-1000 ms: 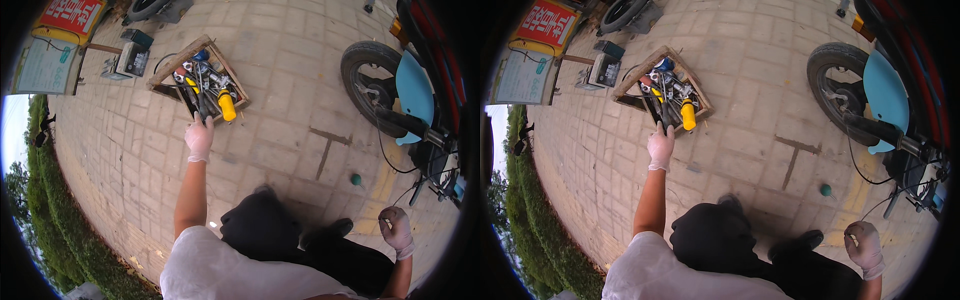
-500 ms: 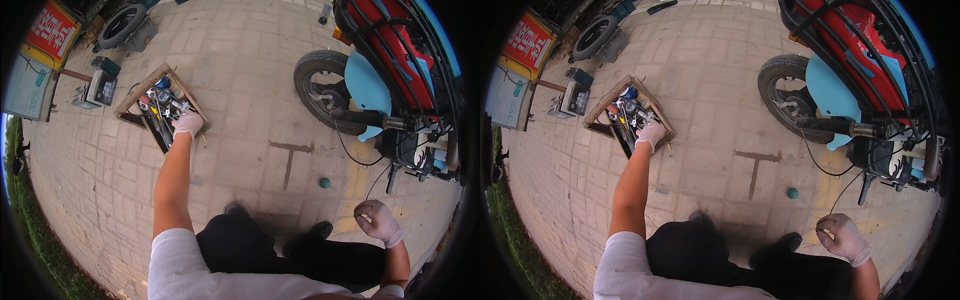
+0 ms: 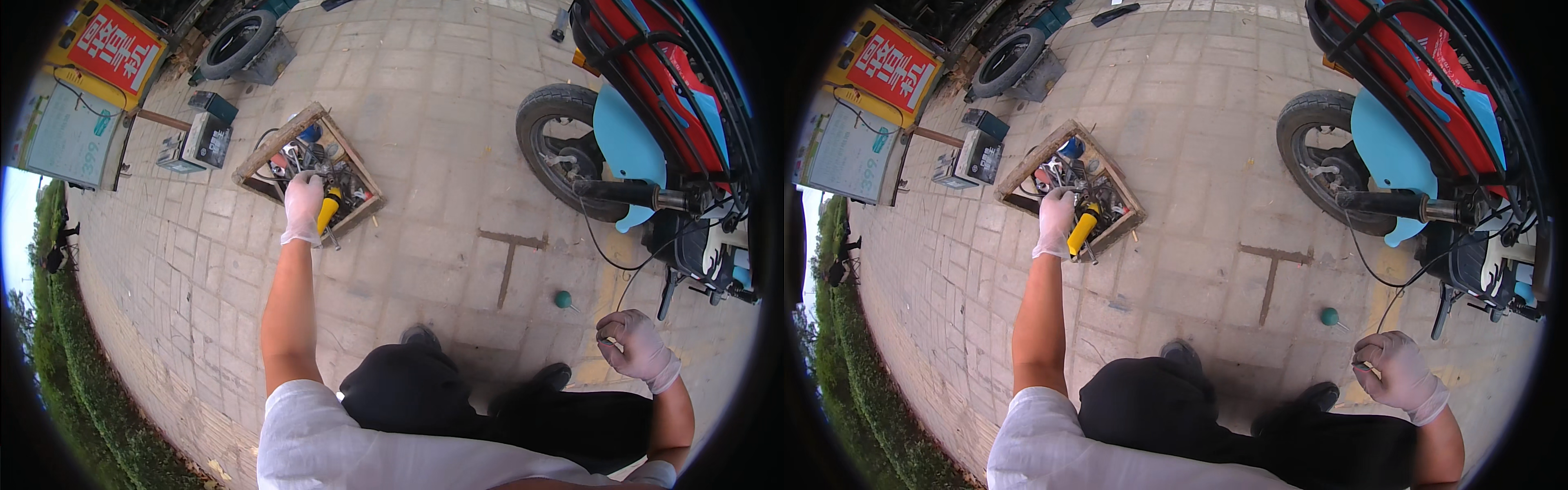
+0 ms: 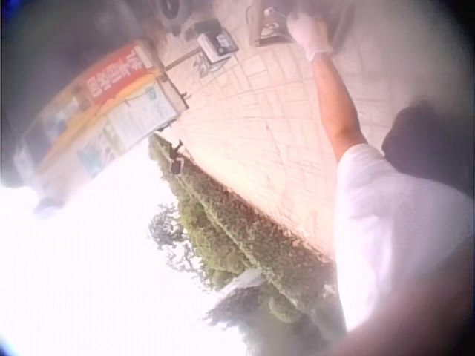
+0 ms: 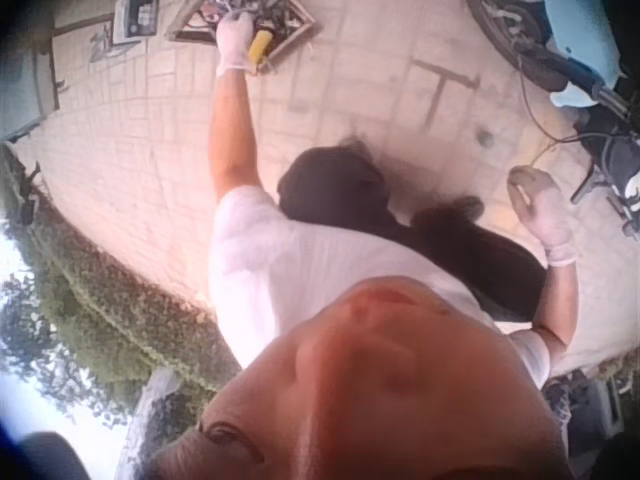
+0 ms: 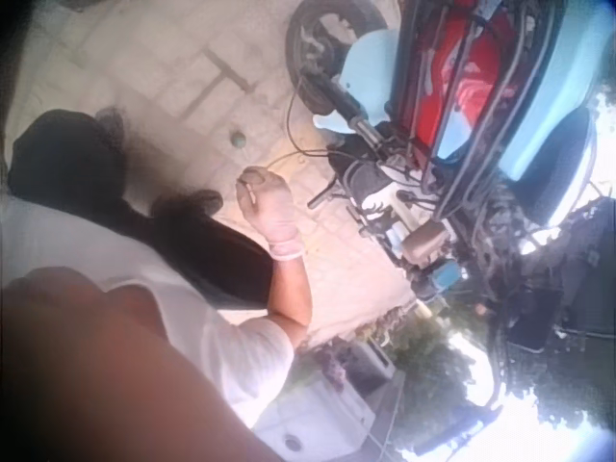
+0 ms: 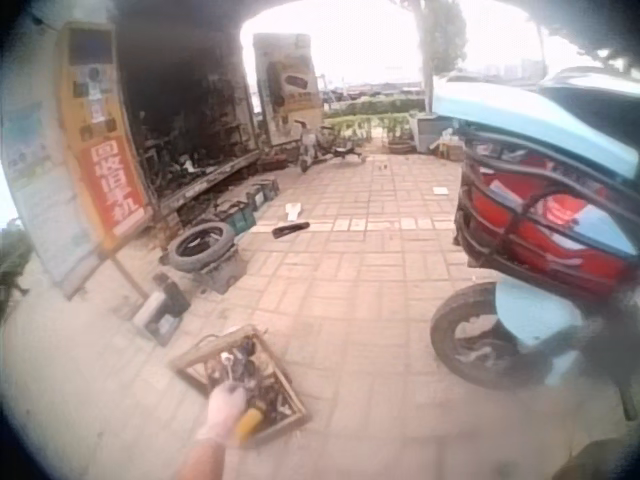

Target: The person removes a rear storage box from an electric scooter, then uses a screwdriver and pliers to strip and connect wires near the rear wheel and handlebar area. The person secures the connection with a zip tie.

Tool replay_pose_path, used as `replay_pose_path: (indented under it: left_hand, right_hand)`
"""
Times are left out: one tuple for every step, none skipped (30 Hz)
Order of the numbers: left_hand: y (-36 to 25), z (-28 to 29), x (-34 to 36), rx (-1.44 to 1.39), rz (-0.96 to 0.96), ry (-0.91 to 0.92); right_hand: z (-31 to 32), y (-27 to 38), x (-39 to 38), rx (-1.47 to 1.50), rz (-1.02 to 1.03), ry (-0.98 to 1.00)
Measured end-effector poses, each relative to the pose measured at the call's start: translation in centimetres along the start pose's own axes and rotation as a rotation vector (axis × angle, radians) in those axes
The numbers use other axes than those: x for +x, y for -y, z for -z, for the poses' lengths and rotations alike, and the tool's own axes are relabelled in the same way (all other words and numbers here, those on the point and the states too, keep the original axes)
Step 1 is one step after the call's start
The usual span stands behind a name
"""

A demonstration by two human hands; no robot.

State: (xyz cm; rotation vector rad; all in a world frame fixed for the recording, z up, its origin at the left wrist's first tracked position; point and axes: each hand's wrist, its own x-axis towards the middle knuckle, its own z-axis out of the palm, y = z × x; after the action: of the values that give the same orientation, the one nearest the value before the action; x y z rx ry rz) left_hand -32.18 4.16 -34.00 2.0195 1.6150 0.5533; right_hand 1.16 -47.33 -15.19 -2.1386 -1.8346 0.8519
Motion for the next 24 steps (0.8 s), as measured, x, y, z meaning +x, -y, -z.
replay_pose_path:
  left_hand:
    - [0.2,0.6,-1.0,-0.076,0.006,-0.058]
    - [0.3,0.8,-2.5,-0.14,0.028,-0.107]
    - [0.5,0.7,-4.0,-0.208,0.05,-0.154]
    - [0.7,0.5,-5.9,-0.255,-0.046,-0.206]
    - [0.8,-0.1,-7.4,-0.233,-0.126,-0.248]
    - [0.9,-0.6,-8.8,-0.223,-0.267,-0.307]
    - [1.1,-1.2,-9.9,-0.185,-0.322,-0.312]
    - [1.2,-1.7,-10.4,-0.186,-0.371,-0.342]
    - [1.2,-2.1,-10.4,-0.242,-0.331,-0.339]
    - [1.1,-2.4,-9.8,-0.307,-0.312,-0.364]
    - [1.1,-2.3,-8.6,-0.456,-0.172,-0.346]
    - [0.9,-2.1,-7.2,-0.574,0.05,-0.306]
    - [0.7,-1.7,-5.6,-0.826,0.179,-0.289]
    - [0.4,-1.1,-4.0,-0.94,0.32,-0.316]
    - [0.0,-0.7,-2.7,-0.962,0.194,-0.285]
    - [-0.4,-0.5,-1.9,-0.934,0.174,-0.287]
    - [-0.7,-0.4,-1.6,-0.908,0.089,-0.235]
    - [-1.1,-0.4,-1.8,-0.739,-0.043,-0.242]
    - [-1.4,-0.4,-2.3,-0.567,-0.177,-0.248]
    - [-1.8,-0.4,-3.1,-0.397,-0.372,-0.238]
    - [-2.3,-0.2,-3.5,-0.184,-0.35,-0.281]
    - [-2.5,0.4,-4.3,-0.128,-0.414,-0.308]
    - [-3.1,1.0,-4.5,-0.08,-0.494,-0.343]
    - [-3.7,1.7,-4.4,-0.041,-0.565,-0.375]
  right_hand:
    - [0.0,0.0,0.2,-0.013,0.014,0.001]
    - [0.0,-0.1,0.5,-0.04,0.026,0.01]
    - [0.0,-0.2,0.8,-0.069,0.034,0.02]
    - [0.0,-0.3,1.2,-0.094,0.04,0.034]
    - [-0.1,-0.5,1.6,-0.138,0.066,0.044]
    - [-0.2,-0.6,1.9,-0.172,0.076,0.042]
    - [-0.4,-0.7,2.3,-0.207,0.087,0.039]
    - [-0.6,-0.9,2.6,-0.245,0.096,0.034]
    - [-0.9,-0.9,2.9,-0.271,0.116,0.034]
    - [-1.2,-1.0,3.2,-0.299,0.137,0.033]
    - [-1.4,-1.1,3.4,-0.33,0.141,0.051]
    - [-1.6,-1.2,3.6,-0.309,0.17,0.041]
    - [-1.8,-1.2,3.7,-0.293,0.184,0.045]
    - [-1.9,-1.3,3.7,-0.284,0.201,0.055]
    - [-1.9,-1.4,3.7,-0.277,0.205,0.034]
    - [-1.9,-1.4,3.7,-0.27,0.202,0.03]
    - [-1.9,-1.5,3.6,-0.258,0.191,0.044]
    - [-1.9,-1.6,3.5,-0.257,0.191,0.03]
    - [-2.0,-1.6,3.3,-0.254,0.187,0.023]
    - [-2.1,-1.7,3.2,-0.246,0.182,0.015]
    - [-2.2,-1.8,3.1,-0.231,0.177,0.037]
    - [-2.4,-1.8,2.8,-0.217,0.18,0.061]
    - [-2.4,-2.0,2.9,-0.219,0.172,0.057]
    - [-2.6,-2.3,3.0,-0.207,0.19,0.037]
